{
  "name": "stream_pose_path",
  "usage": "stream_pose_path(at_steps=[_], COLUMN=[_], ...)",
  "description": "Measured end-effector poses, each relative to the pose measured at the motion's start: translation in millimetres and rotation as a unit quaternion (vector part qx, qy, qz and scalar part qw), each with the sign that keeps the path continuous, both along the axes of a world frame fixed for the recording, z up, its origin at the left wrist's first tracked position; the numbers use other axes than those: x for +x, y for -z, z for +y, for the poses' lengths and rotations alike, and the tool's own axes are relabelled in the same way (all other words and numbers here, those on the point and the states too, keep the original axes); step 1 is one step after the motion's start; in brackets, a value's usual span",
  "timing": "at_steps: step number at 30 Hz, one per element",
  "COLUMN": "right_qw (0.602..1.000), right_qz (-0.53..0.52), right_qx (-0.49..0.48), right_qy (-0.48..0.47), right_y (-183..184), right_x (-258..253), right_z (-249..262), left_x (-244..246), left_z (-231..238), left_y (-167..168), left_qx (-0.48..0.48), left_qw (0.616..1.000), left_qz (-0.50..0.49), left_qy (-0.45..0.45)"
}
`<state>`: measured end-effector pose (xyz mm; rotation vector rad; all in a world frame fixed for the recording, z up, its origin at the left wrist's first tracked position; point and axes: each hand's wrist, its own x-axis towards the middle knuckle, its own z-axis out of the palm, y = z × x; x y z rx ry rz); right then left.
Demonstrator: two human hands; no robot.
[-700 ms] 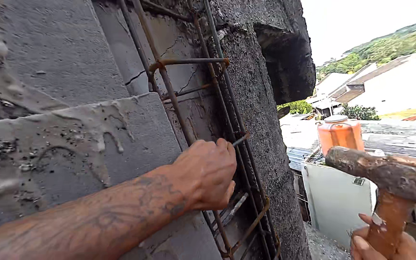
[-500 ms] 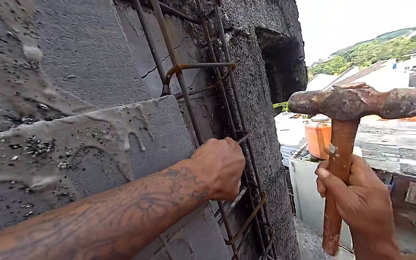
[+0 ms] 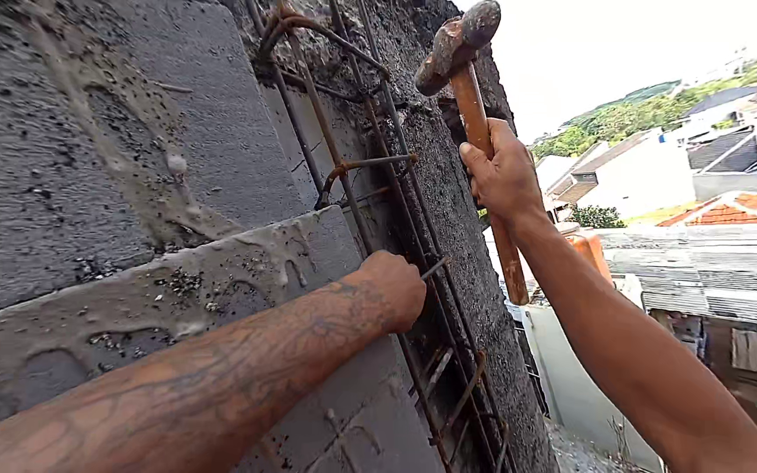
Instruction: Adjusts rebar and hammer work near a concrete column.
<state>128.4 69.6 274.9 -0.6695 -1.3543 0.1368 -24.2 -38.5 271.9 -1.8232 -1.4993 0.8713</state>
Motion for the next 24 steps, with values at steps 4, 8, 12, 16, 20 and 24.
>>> stream_pose_path(at_steps=[4, 8, 12, 16, 20, 24], right_qw=[0.995, 0.992, 0.989, 0.983, 0.986, 0.983], right_qz=[0.020, -0.051, -0.093, -0.122, -0.025, -0.007], right_qx=[0.057, -0.044, -0.054, -0.110, 0.049, 0.088], right_qy=[0.080, 0.102, 0.099, 0.078, 0.155, 0.163], right_y=[-43, -59, -82, -83, -71, -78], right_x=[-13, -19, -17, -4, -9, -17], right_z=[-7, -83, 0, 5, 6, 9], left_x=[-3, -1, -4, -4, -2, 0], left_z=[0, -1, 2, 3, 1, 1], left_y=[0, -4, -2, 0, 1, -1], left_qx=[-0.021, -0.031, -0.018, -0.010, -0.011, -0.020], left_qw=[0.999, 0.999, 0.998, 0.998, 0.999, 0.999], left_qz=[0.023, 0.026, 0.031, 0.033, 0.029, 0.028], left_qy=[0.026, 0.027, 0.046, 0.047, 0.043, 0.038])
